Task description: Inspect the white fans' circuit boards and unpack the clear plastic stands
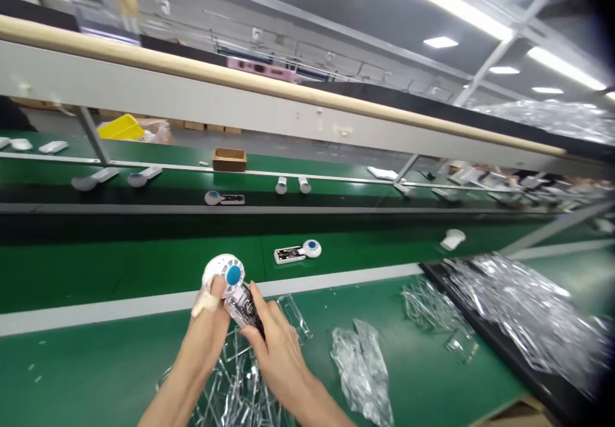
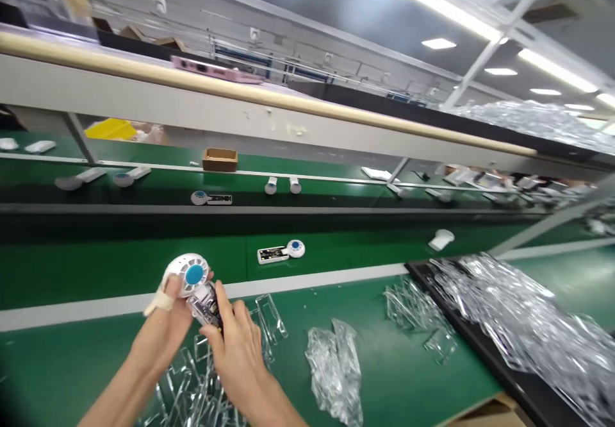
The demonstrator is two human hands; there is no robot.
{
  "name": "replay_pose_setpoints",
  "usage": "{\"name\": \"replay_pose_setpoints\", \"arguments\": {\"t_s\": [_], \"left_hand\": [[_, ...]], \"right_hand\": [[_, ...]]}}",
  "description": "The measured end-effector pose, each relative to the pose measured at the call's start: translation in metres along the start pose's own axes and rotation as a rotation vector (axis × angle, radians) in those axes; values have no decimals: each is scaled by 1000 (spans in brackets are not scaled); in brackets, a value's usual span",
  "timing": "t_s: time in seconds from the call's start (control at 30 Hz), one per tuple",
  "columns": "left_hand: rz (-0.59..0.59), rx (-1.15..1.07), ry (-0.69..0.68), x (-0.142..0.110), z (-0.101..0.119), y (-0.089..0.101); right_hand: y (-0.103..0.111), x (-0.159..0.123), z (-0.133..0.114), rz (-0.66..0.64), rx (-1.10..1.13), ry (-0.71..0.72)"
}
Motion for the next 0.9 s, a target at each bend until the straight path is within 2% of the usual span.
{"name": "replay_pose_setpoints", "arguments": {"t_s": [0.1, 0.17, 0.2, 0.27, 0.33, 0.4, 0.53, 0.6, 0.67, 0.77, 0.83, 0.9], "left_hand": [[-79, 166, 218, -5, -41, 3], [-38, 287, 276, -7, -62, 7], [-3, 341, 257, -8, -70, 7], [26, 430, 156, -11, -80, 1], [7, 504, 37, -18, -87, -10], [-17, 545, -44, -26, -94, -23], [8, 553, -136, -36, -108, -39], [17, 539, -123, -30, -115, -43], [8, 528, -17, -11, -118, -45], [58, 548, 133, 49, -109, -36], [219, 620, 27, 101, -86, -20], [328, 852, -149, 149, -57, -2]], "right_hand": [[20, -10, 12, -2, -82, 20], [26, -15, 22, -17, -64, 19], [28, -16, 29, 4, -10, -2], [32, -14, 46, 149, 171, -125], [34, -10, 66, 341, 348, -310], [34, -6, 82, 455, 447, -412], [34, 0, 100, 522, 487, -366], [36, 2, 108, 484, 434, -350], [42, 5, 120, 384, 354, -319], [64, -2, 157, 301, 263, -318], [85, -17, 190, 330, 193, -367], [102, -35, 218, 337, 114, -401]]}}
Point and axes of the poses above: each hand's wrist, its own x-axis towards the middle knuckle, its own y-axis out of the back of the hand, z = x × y, the point moved 3 cm from there along x, towards the middle knuckle, and after that the axes turned 1 degree about -y, right-handed, at the moved point
